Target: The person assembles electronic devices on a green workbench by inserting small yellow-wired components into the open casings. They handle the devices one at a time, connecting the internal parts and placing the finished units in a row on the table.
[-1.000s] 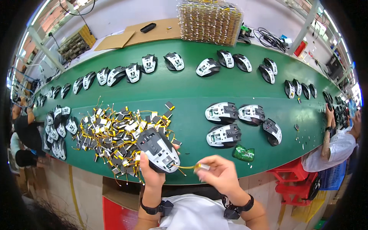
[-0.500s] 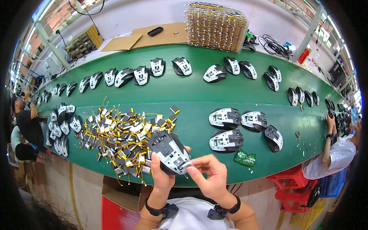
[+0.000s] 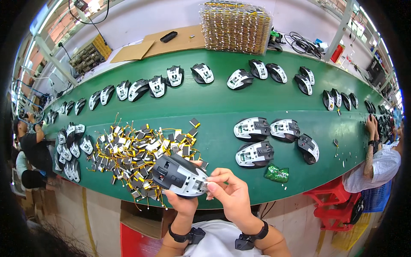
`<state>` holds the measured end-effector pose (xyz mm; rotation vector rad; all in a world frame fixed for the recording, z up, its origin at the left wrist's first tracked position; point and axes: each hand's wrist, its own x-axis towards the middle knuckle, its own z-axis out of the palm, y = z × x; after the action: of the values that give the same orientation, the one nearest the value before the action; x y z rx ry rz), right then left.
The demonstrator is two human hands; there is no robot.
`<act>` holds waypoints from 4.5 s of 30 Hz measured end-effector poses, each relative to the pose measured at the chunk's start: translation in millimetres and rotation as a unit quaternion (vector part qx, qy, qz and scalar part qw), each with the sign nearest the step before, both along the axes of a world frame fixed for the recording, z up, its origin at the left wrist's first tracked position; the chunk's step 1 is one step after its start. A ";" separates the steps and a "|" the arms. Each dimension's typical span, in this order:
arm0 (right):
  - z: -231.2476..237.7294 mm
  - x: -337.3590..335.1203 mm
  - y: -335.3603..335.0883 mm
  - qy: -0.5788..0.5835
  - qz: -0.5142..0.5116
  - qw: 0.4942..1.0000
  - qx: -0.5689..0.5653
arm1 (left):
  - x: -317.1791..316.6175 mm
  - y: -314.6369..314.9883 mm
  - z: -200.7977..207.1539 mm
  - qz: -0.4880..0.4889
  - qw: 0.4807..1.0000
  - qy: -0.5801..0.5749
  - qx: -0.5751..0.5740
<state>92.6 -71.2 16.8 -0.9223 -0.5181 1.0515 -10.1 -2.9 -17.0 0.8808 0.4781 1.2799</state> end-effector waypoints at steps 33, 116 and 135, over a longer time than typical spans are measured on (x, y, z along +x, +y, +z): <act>-15.3 19.9 -8.7 -0.404 -0.051 0.912 0.053 | 7.2 3.0 4.4 -0.085 0.990 0.030 -0.106; 28.6 67.6 7.4 -0.548 0.082 0.830 0.062 | 22.3 -12.7 31.2 -0.123 0.978 0.168 -0.013; -41.9 571.6 61.1 -0.627 -0.252 0.480 -0.559 | 7.4 64.3 64.6 -0.298 0.877 0.365 0.099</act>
<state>664.2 -10.1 -25.1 -2.8869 -0.5959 -0.2573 -2.7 61.4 47.6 1.5526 0.6000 0.3946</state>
